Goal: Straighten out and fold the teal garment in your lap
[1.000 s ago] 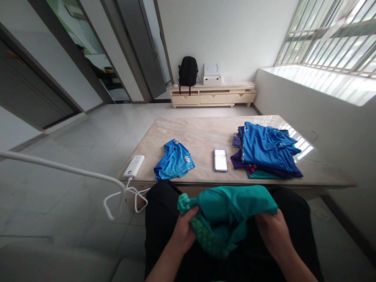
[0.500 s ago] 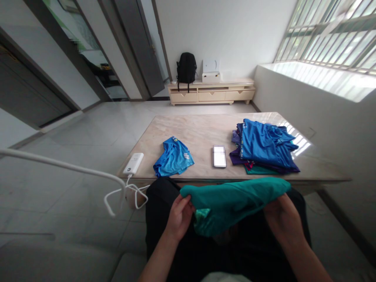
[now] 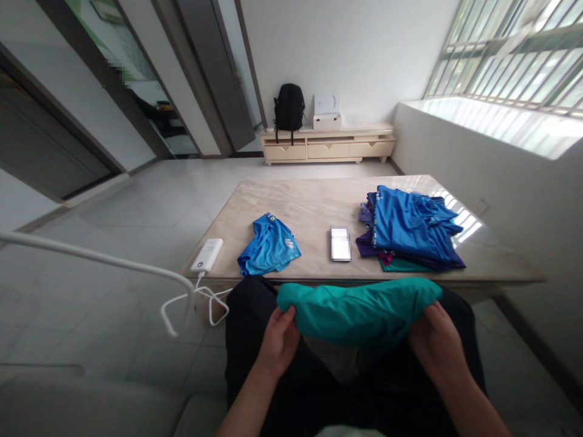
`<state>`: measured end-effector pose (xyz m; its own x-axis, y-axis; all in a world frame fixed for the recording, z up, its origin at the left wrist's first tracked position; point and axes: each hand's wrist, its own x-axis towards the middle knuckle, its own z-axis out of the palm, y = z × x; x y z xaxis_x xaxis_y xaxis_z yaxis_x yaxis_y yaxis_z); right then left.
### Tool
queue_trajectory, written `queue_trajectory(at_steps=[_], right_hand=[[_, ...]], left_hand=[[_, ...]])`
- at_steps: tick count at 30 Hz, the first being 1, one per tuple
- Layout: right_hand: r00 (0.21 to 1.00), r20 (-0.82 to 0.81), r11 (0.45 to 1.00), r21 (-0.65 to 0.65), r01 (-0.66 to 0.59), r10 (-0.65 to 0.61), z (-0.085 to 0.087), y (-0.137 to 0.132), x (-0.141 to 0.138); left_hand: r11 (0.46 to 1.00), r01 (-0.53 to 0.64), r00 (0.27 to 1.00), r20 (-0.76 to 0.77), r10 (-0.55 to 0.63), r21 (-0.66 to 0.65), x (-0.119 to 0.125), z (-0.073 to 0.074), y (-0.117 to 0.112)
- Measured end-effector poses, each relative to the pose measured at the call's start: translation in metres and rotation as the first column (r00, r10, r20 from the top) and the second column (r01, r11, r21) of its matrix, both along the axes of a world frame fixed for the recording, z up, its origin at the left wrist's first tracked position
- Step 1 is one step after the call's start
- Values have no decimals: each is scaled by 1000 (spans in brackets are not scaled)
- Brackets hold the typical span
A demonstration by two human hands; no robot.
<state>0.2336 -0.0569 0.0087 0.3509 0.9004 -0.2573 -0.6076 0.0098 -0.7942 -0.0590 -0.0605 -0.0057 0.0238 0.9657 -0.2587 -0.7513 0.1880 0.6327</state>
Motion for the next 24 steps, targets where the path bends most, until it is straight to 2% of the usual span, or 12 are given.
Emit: queue_trajectory(at_steps=[6, 9, 11, 14, 17, 18, 20, 22, 24], right_hand=[[999, -2, 997, -54, -51, 51, -8, -2, -3], [979, 0, 977, -65, -202, 203, -8, -1, -9], [933, -14, 931, -62, -361, 361, -6, -2, -15], [819, -48, 816, -63, -574, 572, 1, -7, -25], [734, -39, 729, -90, -678, 678, 8, -14, -33], [733, -37, 726, -107, -679, 679, 10, -16, -35], [779, -40, 768, -142, -624, 626, 12, -17, -36], [851, -34, 837, -163, -522, 524, 13, -16, -35], [916, 9, 906, -154, -395, 401, 14, -14, -34]], left_hand=[[999, 41, 998, 41, -40, -19, 2, 9, -1], [996, 86, 994, 72, -85, -11, 8, 16, 0], [994, 110, 991, 83, -109, -8, 13, 19, 1], [994, 107, 991, 86, -104, -37, 19, 21, 3], [990, 92, 993, 79, -84, -108, 21, 16, 5], [988, 84, 995, 69, -75, -132, 21, 12, 6], [984, 60, 998, 6, -60, -170, 20, 4, 9], [986, -11, 985, -173, -18, -167, 19, -3, 10], [986, -155, 899, -422, 115, -61, 19, -6, 8]])
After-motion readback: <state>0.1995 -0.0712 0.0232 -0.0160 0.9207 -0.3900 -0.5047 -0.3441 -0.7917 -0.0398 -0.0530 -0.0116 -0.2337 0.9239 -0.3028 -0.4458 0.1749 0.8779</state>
